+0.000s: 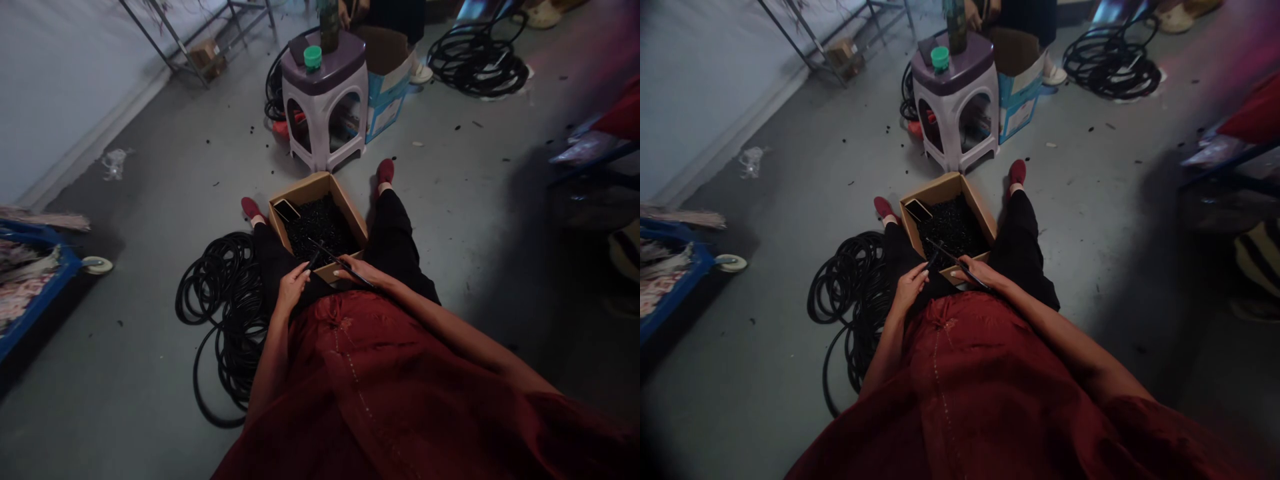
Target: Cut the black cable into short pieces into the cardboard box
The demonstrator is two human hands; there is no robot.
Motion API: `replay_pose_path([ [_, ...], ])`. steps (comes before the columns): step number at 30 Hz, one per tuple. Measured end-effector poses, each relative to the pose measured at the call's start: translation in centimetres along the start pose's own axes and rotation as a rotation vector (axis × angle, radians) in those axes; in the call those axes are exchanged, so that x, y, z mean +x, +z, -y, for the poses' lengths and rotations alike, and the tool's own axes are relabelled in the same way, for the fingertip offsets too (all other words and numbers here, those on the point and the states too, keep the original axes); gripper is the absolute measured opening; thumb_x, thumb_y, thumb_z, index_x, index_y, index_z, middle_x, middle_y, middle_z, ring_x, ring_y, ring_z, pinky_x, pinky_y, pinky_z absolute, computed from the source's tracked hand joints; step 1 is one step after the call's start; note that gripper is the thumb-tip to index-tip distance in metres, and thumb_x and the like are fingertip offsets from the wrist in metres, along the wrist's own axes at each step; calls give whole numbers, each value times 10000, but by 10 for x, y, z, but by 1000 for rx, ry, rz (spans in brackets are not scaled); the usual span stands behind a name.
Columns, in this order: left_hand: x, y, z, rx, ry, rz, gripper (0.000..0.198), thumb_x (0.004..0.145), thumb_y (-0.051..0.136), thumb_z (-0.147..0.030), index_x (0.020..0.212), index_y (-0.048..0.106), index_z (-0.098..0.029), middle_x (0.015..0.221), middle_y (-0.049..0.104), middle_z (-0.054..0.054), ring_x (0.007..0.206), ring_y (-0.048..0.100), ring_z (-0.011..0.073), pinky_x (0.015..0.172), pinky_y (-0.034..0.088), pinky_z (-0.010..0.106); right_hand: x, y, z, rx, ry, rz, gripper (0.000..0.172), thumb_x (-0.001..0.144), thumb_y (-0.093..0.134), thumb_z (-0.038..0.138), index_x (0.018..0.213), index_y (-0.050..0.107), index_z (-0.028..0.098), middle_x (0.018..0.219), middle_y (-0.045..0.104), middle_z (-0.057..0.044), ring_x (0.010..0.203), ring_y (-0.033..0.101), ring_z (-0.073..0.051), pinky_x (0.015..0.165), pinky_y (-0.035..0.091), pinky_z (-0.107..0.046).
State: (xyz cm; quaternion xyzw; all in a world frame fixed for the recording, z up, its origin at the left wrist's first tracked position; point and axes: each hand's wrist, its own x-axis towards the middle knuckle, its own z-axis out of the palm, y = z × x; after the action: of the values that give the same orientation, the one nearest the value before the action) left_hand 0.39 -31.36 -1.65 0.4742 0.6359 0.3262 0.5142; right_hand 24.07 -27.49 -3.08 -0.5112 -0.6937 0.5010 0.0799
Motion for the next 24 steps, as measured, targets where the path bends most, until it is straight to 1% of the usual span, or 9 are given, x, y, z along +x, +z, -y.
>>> replay_pose_path([
  [6, 2, -17, -5, 88, -20, 69, 536, 784, 574, -444, 1222, 614, -137, 678, 560, -16, 483, 383, 51, 473, 288, 203, 0, 0, -1, -7, -7, 43, 553, 824, 528, 561, 1220, 488, 177, 1007, 655, -86, 887, 612, -233, 744, 446, -286],
  [8, 3, -20, -6, 104, -27, 90, 534, 782, 573, -446, 1219, 617, -143, 679, 560, -16, 482, 380, 52, 472, 283, 203, 0, 1, -2, -5, -16, 54, 564, 819, 532, 568, 1221, 482, 176, 1008, 654, -87, 885, 613, -231, 741, 448, -284],
  [15, 2, -13, -9, 104, -20, 107, 553, 785, 558, -449, 1234, 605, -130, 685, 562, -10, 498, 394, 58, 497, 300, 209, 5, 4, -7, -10, -18, 40, 559, 841, 495, 570, 1242, 466, 183, 1082, 644, -91, 943, 608, -235, 769, 453, -286],
  [19, 3, -12, -9, 143, -5, 97, 528, 793, 551, -438, 1226, 615, -142, 689, 572, -5, 505, 405, 61, 510, 316, 208, 5, 5, -4, -41, 2, 12, 479, 865, 470, 533, 1193, 501, 186, 1041, 651, -97, 930, 612, -243, 754, 441, -288],
  [24, 7, -11, -2, 107, 0, 73, 539, 787, 564, -449, 1232, 610, -149, 690, 579, -5, 491, 399, 57, 486, 306, 202, 4, 6, -2, -98, 8, -24, 328, 858, 506, 404, 1119, 521, 205, 948, 659, -64, 849, 606, -220, 702, 403, -265],
])
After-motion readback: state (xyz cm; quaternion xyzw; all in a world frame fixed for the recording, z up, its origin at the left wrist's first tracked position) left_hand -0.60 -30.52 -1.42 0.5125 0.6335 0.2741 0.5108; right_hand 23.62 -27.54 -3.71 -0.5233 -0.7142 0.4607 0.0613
